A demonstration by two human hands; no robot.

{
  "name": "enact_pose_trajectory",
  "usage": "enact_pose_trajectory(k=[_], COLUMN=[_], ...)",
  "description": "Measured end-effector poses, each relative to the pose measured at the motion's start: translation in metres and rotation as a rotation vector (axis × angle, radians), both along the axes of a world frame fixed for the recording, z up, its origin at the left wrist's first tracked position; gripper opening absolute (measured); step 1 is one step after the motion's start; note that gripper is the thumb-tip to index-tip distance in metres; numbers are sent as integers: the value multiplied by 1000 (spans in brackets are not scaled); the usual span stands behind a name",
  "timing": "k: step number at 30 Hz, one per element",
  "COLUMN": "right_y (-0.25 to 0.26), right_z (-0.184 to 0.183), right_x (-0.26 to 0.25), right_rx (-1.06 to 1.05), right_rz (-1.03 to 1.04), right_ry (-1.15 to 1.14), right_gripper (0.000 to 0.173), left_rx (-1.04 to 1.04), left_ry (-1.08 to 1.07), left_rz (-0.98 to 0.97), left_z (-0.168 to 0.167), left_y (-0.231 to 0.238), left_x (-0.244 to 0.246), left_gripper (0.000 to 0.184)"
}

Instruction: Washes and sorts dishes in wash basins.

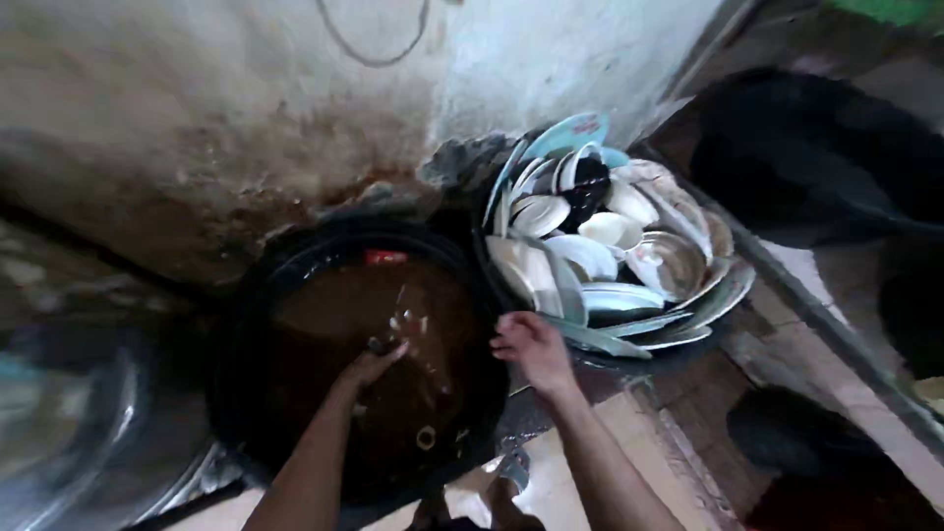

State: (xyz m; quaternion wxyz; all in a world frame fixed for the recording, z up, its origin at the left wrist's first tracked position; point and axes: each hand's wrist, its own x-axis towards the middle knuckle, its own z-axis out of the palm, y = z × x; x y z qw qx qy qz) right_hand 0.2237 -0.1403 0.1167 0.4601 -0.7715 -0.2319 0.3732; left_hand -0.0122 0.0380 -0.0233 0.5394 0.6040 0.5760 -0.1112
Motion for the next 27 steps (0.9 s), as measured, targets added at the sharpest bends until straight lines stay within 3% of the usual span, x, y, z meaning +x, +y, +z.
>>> enact_pose_trajectory(k=[2,5,8,10,13,16,18,22,25,27], right_y=[31,65,77,75,64,58,55,58,65,70], right_z=[-36,-67,-91,-105,-127,-145,-152,-153,-150,-147], right_x=[-25,-41,-48,-54,-70,-91,-110,-129,-137,-141], right_rx=[-248,-636,-747,-744,-690,-549,-488,-393,-323,-259], right_rz=[222,438,491,512,408,243,39,-57,-74,-115], right_ry=[-27,-137,-89,34,174,303,396,524,645,709], right_gripper=[52,84,81,78,75,67,73,80,82,77], left_rx=[-46,182,283,154,-63,-125,-171,-183,-93,-37], left_ry=[-43,46,392,491,308,125,23,-66,-94,-86], left_rz=[-21,-23,-30,-79,-43,219,362,341,322,275], left_z=[13,24,40,41,26,16,15,29,35,48], left_y=[-10,-18,-18,-13,-2,-8,-11,-10,-12,-11], left_x=[-1,-16,-36,-48,-66,-81,-85,-78,-71,-67], left_gripper=[76,73,97,89,84,88,89,74,80,66])
